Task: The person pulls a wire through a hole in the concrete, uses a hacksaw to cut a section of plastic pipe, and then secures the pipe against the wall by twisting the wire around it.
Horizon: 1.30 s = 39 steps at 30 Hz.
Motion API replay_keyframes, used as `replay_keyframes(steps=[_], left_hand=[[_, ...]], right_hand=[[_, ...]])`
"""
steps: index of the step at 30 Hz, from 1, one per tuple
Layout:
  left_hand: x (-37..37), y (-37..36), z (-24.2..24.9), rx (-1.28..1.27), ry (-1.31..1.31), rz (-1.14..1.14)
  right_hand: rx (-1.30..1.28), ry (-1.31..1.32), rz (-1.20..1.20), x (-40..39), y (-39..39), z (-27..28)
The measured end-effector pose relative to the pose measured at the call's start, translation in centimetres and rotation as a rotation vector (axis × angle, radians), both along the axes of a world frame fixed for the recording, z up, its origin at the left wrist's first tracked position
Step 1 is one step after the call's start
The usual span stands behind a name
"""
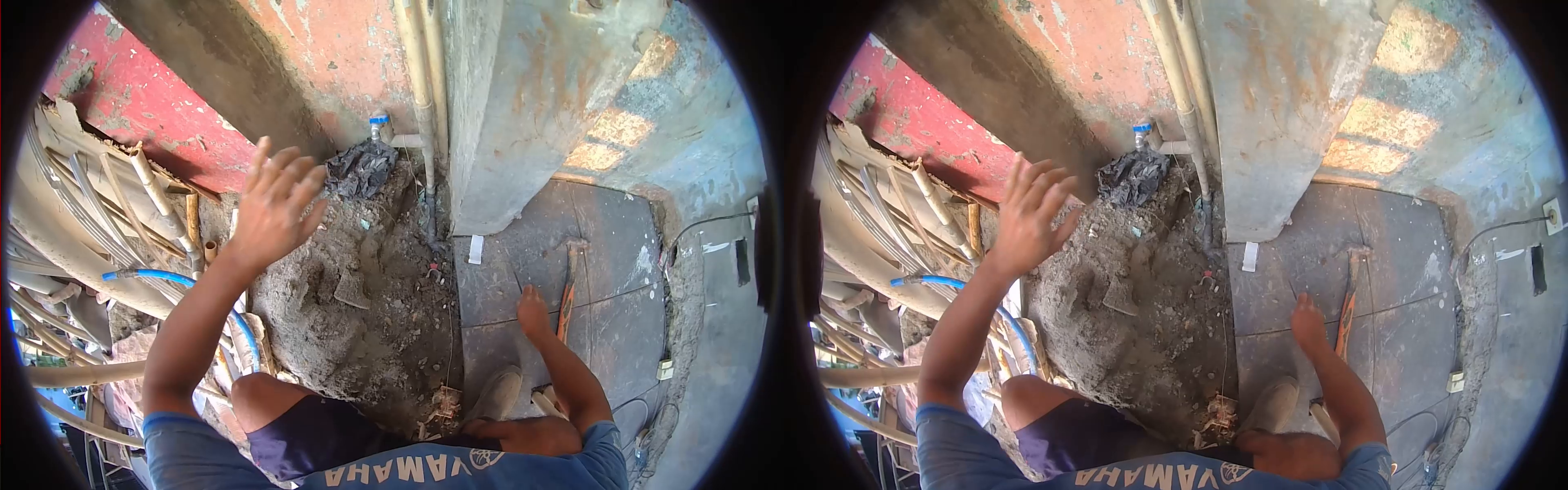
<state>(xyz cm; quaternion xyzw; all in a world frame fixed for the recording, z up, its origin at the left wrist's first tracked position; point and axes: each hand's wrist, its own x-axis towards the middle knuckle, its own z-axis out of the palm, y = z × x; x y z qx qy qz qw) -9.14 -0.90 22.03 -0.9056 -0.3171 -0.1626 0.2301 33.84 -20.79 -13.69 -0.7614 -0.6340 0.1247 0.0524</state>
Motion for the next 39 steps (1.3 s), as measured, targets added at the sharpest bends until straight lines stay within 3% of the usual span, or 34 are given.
replay_keyframes(steps=[1,5,7,10,12,16,21,25,29,33,36,38,39], left_hand=[[-1.3,-0.4,1.0,0.022,-0.018,0.039],[-5.6,-2.2,3.9,0.042,-0.094,0.146],[-6.6,-3.7,4.5,0.026,-0.114,0.172],[-8.0,-6.7,5.4,-0.070,-0.178,0.180],[-9.6,-8.7,5.7,-0.099,-0.163,0.177],[-14.2,-12.0,6.2,-0.306,-0.158,0.378],[-17.5,-16.2,3.3,-0.512,-0.173,0.577],[-17.6,-18.6,0.3,-0.697,-0.134,0.656],[-16.3,-19.7,-0.5,-0.844,-0.090,0.808],[-15.7,-20.6,-2.0,-0.999,-0.030,0.994],[-15.8,-21.4,-5.3,-0.951,0.093,0.921],[-15.8,-20.9,-7.2,-0.751,0.448,0.632],[-15.7,-20.6,-7.9,-0.746,0.454,0.638]], right_hand=[[0.000,0.142,-0.017,-0.7,0.0,1.4],[-0.108,0.183,-0.003,-5.1,0.6,7.1],[-0.128,0.345,0.009,-6.8,1.1,9.6],[0.017,0.336,0.246,-7.8,1.6,11.7],[-0.184,0.208,0.304,-7.6,2.4,13.8],[-0.237,0.085,0.383,-3.4,4.3,14.6],[-0.305,0.002,0.470,-0.8,7.4,16.9],[-0.406,0.009,0.527,-0.5,8.8,16.8],[-0.439,0.047,0.576,1.6,8.9,11.3],[-0.304,0.144,0.626,3.4,8.3,6.8],[-0.266,0.198,0.609,4.6,8.4,4.6],[-0.258,0.253,0.591,5.3,8.3,3.5],[-0.256,0.241,0.571,5.7,8.3,3.2]])
